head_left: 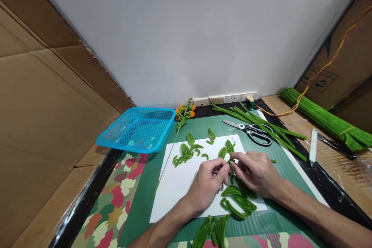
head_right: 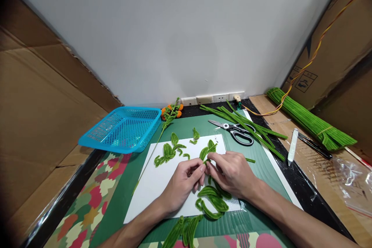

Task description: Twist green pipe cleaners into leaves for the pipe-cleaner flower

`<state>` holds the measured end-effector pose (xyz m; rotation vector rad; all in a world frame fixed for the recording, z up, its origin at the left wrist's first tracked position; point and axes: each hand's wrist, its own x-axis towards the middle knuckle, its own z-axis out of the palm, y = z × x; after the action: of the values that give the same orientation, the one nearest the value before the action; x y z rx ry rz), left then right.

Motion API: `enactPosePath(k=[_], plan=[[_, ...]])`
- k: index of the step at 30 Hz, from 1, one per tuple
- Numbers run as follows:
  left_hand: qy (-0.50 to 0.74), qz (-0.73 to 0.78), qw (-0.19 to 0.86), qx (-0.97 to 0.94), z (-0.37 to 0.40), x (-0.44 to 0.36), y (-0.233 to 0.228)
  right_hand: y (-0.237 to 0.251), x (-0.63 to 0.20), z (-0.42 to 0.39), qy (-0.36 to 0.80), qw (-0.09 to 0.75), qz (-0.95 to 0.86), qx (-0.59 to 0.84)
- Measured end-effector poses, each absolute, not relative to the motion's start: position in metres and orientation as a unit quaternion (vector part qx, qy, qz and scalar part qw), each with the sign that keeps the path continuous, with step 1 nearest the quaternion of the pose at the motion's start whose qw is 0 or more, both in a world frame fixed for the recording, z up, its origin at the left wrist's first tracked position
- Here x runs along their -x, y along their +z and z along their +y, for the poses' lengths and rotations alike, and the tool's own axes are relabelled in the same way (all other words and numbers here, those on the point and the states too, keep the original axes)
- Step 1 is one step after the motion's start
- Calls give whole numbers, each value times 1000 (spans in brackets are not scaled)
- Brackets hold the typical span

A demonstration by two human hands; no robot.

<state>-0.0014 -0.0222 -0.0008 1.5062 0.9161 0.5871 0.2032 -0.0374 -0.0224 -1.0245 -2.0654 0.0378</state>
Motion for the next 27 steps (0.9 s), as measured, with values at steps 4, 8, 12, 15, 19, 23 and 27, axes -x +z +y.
enactPosePath(k=[4, 8, 12, 15, 19, 23, 27], plan=[[250, 391, 603, -648, -23, 2, -1, -24, -203, -37, 12, 401, -819, 411], [243, 393, 606, -647, -23, 3, -3, -27, -202, -36, -7, 406, -815, 414], [243, 393, 607, -646, -23, 3, -4, -29, -203, -35, -16, 408, -816, 410], [241, 395, 609, -645, -23, 3, -4, -28, -203, -34, -17, 407, -816, 410], [236, 395, 603, -652, -23, 3, -3, -27, -203, -34, -15, 409, -816, 408], [235, 396, 596, -658, -23, 3, -2, -26, -202, -34, -17, 410, -816, 407], [233, 397, 598, -656, -23, 2, -2, -27, -203, -34, -16, 406, -816, 411]])
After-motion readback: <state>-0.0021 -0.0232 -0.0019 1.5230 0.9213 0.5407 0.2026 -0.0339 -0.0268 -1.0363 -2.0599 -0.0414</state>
